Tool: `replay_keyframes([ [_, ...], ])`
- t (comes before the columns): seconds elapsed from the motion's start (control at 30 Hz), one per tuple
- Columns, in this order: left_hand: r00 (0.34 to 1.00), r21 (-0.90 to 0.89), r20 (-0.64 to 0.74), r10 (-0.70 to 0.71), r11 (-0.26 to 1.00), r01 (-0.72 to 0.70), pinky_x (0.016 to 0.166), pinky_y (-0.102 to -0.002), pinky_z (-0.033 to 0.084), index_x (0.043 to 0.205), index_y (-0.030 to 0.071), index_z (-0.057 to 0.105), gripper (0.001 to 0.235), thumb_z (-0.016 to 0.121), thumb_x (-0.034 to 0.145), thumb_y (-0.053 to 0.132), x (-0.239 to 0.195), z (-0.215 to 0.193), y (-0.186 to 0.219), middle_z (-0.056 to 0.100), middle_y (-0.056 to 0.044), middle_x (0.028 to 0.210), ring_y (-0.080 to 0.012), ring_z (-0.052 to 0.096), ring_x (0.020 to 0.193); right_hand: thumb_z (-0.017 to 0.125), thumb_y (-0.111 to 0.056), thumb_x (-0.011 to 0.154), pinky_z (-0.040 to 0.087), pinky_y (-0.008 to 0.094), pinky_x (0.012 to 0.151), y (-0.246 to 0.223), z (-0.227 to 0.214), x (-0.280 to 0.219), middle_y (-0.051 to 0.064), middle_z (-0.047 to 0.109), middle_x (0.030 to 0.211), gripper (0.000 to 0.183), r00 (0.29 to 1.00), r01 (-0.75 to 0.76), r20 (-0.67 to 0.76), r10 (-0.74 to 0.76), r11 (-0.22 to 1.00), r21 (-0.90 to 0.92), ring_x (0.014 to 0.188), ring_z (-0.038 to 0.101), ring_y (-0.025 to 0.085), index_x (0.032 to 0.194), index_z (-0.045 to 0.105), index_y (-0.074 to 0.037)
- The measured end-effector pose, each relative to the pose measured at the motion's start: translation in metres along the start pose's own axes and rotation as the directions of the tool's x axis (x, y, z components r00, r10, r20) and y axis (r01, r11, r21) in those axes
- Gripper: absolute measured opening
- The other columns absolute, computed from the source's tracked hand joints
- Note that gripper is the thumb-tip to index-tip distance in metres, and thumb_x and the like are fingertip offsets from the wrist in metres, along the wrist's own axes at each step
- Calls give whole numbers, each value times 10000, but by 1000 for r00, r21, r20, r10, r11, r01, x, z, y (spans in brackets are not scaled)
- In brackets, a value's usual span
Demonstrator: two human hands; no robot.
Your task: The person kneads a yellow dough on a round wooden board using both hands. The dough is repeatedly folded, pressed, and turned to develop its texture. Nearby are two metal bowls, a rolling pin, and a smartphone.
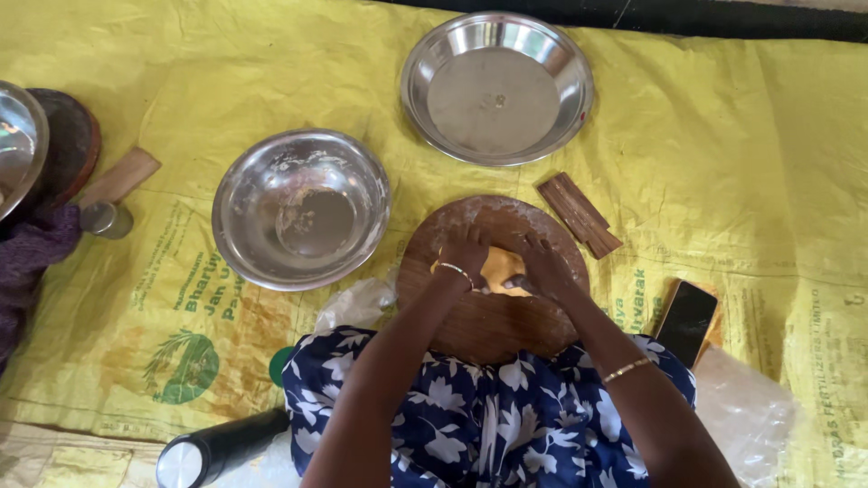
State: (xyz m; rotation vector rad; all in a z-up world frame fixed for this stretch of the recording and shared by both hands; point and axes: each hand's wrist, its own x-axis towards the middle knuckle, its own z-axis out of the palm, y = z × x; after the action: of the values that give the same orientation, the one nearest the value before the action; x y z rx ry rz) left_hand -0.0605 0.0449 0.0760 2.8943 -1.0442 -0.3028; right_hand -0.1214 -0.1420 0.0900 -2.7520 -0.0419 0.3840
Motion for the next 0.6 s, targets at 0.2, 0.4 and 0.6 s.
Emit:
replay_keyframes([
  [0.2,998,-165,-43,55,984,-61,1152,-639,257,1413,170,490,1029,937,531,456,6,5,-12,439,-97,1520,-343,347,1433,873,-250,720,488,527,1005,-10,12,29,137,587,1425,929,995,82,61,-76,992,-99,1236,578,385,1536,433,-202],
  [0.4,945,-185,-326,11,980,-75,1026,-668,353,1258,135,615,725,863,646,438,16,49,-19,651,-97,1261,-379,463,1306,704,-131,802,575,499,912,6,33,49,186,687,1269,744,998,-56,18,55,996,72,1030,713,393,1509,476,-162],
  [0.6,822,-163,-565,-72,986,-26,966,-606,433,1070,143,661,453,820,713,372,34,64,-11,689,-56,1072,-323,568,1134,695,-165,795,527,527,948,12,44,67,204,615,1353,692,976,-12,-220,-9,995,-95,1125,660,412,1452,484,-108],
])
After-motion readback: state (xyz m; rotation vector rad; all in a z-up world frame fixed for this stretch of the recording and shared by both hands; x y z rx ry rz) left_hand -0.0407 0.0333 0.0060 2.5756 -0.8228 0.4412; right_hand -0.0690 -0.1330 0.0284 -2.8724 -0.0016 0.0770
